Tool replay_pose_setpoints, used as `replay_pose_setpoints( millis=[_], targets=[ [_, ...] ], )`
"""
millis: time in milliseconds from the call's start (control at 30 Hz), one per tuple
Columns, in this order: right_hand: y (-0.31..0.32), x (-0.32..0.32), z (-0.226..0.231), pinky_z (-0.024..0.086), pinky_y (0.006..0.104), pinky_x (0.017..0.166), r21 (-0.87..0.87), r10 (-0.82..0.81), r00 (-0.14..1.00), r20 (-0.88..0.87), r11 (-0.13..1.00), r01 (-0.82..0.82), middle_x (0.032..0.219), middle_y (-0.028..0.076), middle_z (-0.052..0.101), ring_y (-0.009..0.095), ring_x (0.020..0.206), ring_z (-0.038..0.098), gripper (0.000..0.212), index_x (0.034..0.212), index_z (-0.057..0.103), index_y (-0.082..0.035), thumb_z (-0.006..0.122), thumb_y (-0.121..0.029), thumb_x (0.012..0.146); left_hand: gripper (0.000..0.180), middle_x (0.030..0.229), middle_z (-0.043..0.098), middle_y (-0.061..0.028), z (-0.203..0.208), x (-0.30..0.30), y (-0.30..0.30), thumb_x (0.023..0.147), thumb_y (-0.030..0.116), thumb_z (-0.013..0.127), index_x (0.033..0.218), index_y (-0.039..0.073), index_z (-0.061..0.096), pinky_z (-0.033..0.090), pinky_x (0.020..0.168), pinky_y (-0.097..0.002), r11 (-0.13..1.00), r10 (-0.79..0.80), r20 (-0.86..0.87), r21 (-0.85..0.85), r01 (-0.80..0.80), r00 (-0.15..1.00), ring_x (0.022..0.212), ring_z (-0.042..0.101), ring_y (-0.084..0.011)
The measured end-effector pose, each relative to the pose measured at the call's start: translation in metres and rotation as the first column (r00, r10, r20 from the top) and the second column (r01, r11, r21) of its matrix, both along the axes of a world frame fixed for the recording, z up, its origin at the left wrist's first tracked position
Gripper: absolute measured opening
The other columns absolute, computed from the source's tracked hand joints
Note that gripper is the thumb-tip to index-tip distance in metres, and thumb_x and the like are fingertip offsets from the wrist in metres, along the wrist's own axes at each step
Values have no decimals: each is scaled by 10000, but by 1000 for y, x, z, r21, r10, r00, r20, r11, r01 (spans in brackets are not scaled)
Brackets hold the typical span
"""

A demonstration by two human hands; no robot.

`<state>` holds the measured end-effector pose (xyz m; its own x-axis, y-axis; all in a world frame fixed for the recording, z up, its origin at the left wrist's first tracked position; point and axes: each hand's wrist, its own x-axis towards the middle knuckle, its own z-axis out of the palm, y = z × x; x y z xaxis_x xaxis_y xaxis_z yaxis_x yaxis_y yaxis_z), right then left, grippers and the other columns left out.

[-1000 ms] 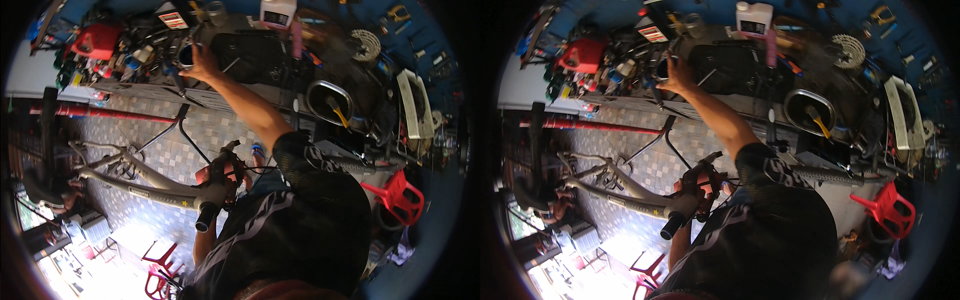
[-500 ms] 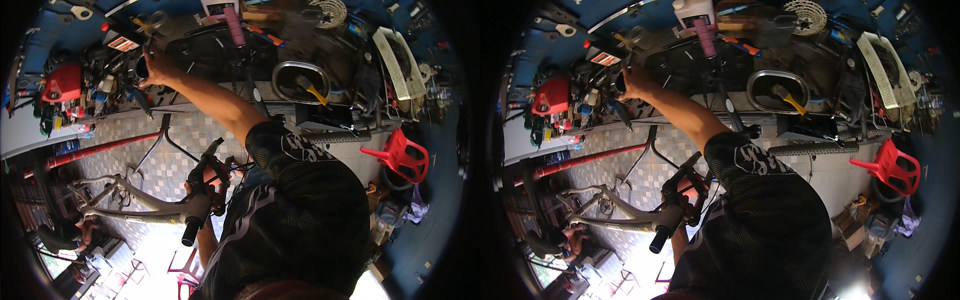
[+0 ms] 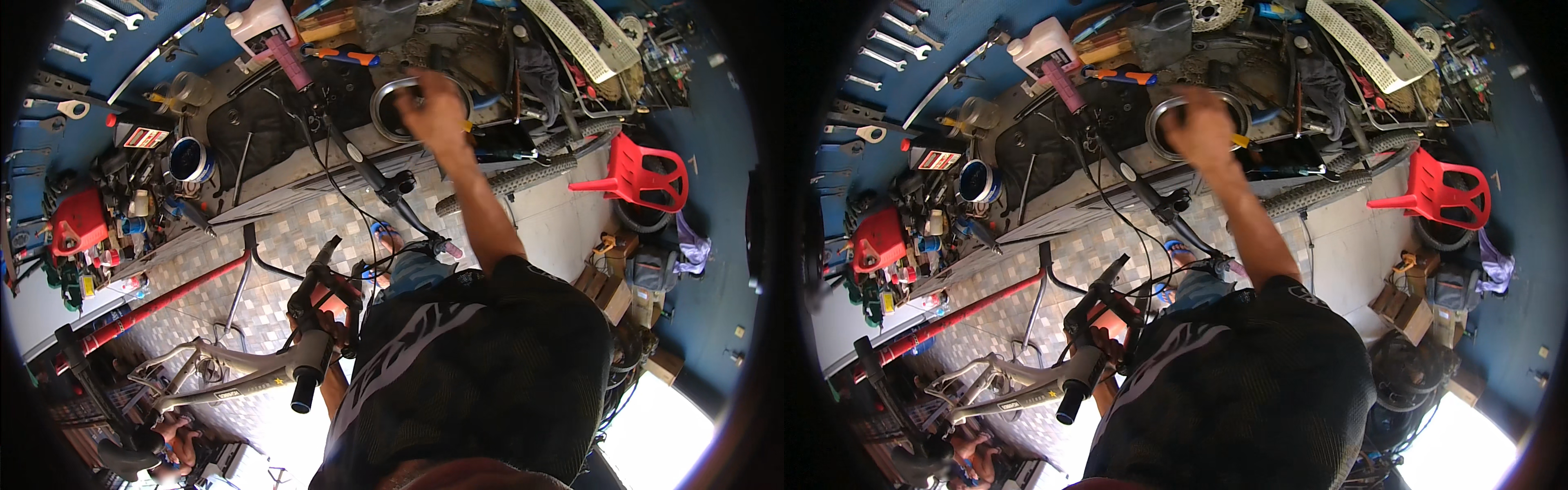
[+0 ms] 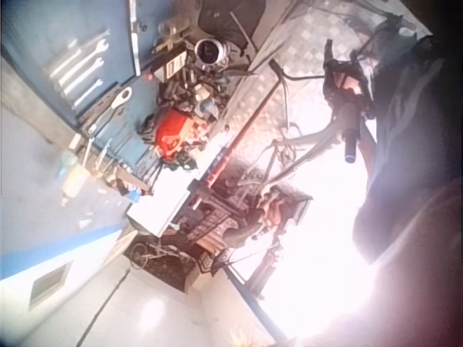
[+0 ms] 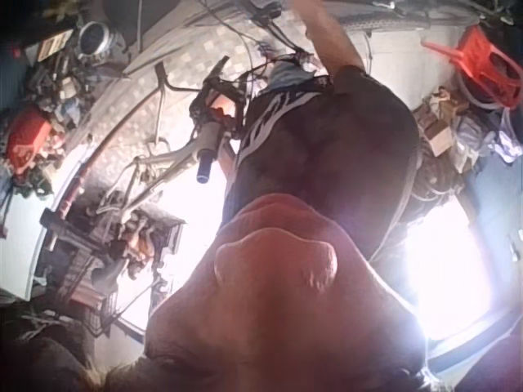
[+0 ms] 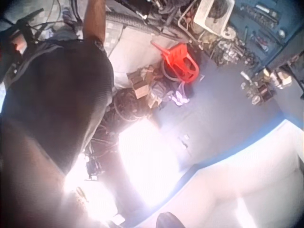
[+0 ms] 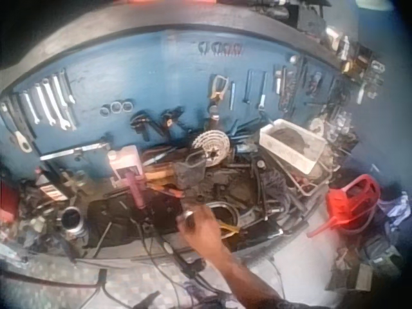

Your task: The person assembles a bicycle by attaching the handlebar stem to the frame, inserting the handlebar, and securing it with bolts. They use a screwdriver to tighten components and wipe the handlebar with a cloth.

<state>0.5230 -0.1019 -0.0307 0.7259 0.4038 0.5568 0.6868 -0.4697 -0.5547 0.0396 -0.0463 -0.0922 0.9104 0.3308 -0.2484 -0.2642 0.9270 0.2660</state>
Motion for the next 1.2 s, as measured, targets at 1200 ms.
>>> replay_pose_setpoints(
  millis=[1200],
  targets=[
    [-56,81,-66,548,463,1012,-432,-203,840,-503,901,-41,1204,195,736,384,1182,679,371,1188,781,-178,630,-244,855,688,798,552,-163,-1,-3,6,1054,652,378,956,-6,555,467,578,-474,995,-93,46,29,92,995,555,561,-337]
  ],
)
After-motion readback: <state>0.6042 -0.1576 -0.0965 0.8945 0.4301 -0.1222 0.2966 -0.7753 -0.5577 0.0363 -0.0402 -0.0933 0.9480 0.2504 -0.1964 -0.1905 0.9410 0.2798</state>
